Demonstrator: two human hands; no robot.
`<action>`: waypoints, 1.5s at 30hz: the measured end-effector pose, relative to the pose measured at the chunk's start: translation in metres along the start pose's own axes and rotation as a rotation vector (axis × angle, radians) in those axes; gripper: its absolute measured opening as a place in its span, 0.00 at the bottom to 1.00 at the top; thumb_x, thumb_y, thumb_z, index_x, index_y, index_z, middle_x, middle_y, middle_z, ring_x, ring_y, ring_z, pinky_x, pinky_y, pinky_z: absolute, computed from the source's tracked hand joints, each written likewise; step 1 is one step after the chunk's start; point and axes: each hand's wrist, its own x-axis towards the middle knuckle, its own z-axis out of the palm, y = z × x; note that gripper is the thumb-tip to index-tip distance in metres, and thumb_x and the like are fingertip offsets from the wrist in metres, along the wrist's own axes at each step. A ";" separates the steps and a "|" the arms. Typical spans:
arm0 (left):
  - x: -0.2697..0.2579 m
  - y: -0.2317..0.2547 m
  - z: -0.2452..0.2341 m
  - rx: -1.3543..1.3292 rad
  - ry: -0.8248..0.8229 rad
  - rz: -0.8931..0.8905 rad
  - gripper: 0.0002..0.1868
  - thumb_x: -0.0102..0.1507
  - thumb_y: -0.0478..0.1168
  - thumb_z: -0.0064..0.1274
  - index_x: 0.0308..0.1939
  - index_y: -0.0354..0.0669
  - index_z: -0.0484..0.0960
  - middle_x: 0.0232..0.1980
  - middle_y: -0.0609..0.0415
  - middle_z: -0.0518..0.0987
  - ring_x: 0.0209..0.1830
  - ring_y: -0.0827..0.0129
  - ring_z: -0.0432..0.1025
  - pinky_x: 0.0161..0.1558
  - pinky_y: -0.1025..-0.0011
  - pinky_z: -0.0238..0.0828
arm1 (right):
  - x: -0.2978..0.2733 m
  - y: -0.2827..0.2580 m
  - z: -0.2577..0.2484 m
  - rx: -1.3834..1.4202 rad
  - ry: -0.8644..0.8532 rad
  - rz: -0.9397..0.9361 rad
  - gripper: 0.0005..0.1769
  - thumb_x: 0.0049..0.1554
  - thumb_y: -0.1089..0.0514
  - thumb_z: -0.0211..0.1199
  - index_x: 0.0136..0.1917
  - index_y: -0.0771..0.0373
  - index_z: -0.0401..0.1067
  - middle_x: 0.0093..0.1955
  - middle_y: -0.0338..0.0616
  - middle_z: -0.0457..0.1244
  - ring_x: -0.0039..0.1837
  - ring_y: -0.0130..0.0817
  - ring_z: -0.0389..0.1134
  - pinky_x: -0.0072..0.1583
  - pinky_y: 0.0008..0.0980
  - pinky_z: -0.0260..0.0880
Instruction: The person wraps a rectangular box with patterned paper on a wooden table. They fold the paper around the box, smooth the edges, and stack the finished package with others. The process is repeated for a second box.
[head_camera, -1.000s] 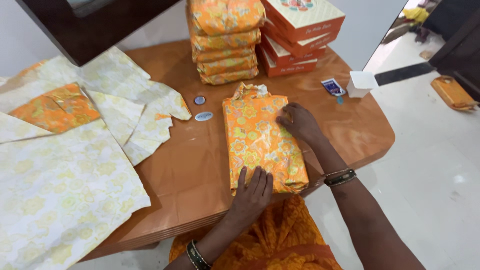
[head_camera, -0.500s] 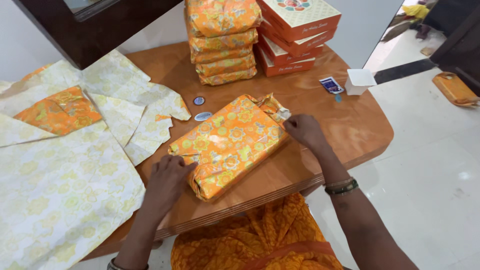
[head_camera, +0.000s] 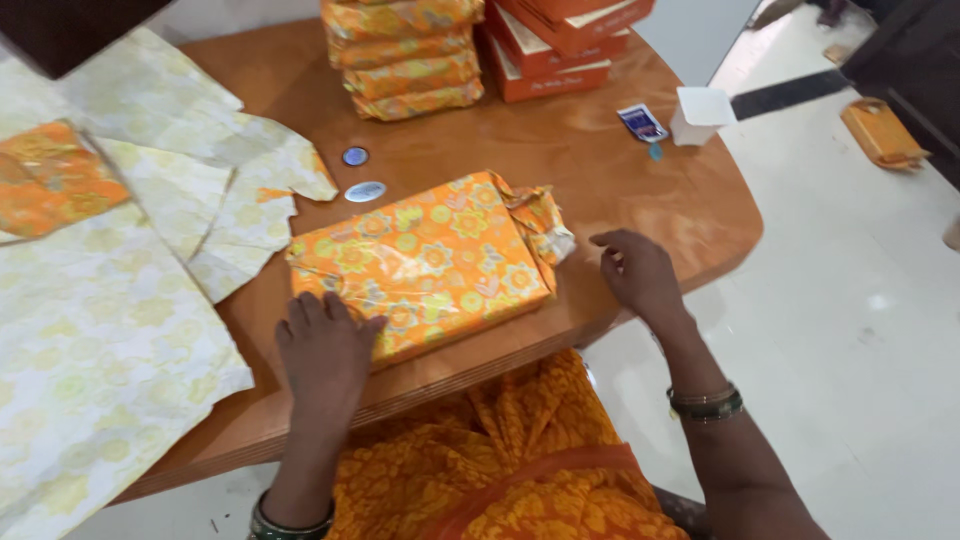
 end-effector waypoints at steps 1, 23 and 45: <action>0.003 -0.002 0.002 -0.018 0.014 0.013 0.40 0.61 0.66 0.54 0.58 0.31 0.77 0.59 0.38 0.74 0.61 0.50 0.70 0.57 0.55 0.72 | 0.009 0.014 -0.001 0.111 -0.089 0.154 0.14 0.57 0.60 0.60 0.54 0.65 0.79 0.45 0.48 0.71 0.42 0.34 0.73 0.46 0.31 0.75; 0.005 0.003 0.000 -0.166 -0.021 -0.073 0.43 0.57 0.64 0.60 0.58 0.26 0.76 0.57 0.38 0.71 0.59 0.51 0.68 0.46 0.64 0.78 | 0.106 0.053 0.114 0.914 -0.206 0.742 0.30 0.63 0.37 0.57 0.52 0.70 0.74 0.46 0.47 0.70 0.43 0.35 0.70 0.45 0.37 0.72; 0.005 0.003 0.000 -0.190 -0.005 -0.098 0.42 0.55 0.65 0.63 0.53 0.26 0.78 0.56 0.39 0.72 0.57 0.55 0.69 0.44 0.67 0.78 | 0.104 -0.053 0.087 -0.190 -0.010 0.235 0.19 0.54 0.46 0.73 0.43 0.63 0.75 0.37 0.55 0.69 0.44 0.53 0.71 0.49 0.48 0.70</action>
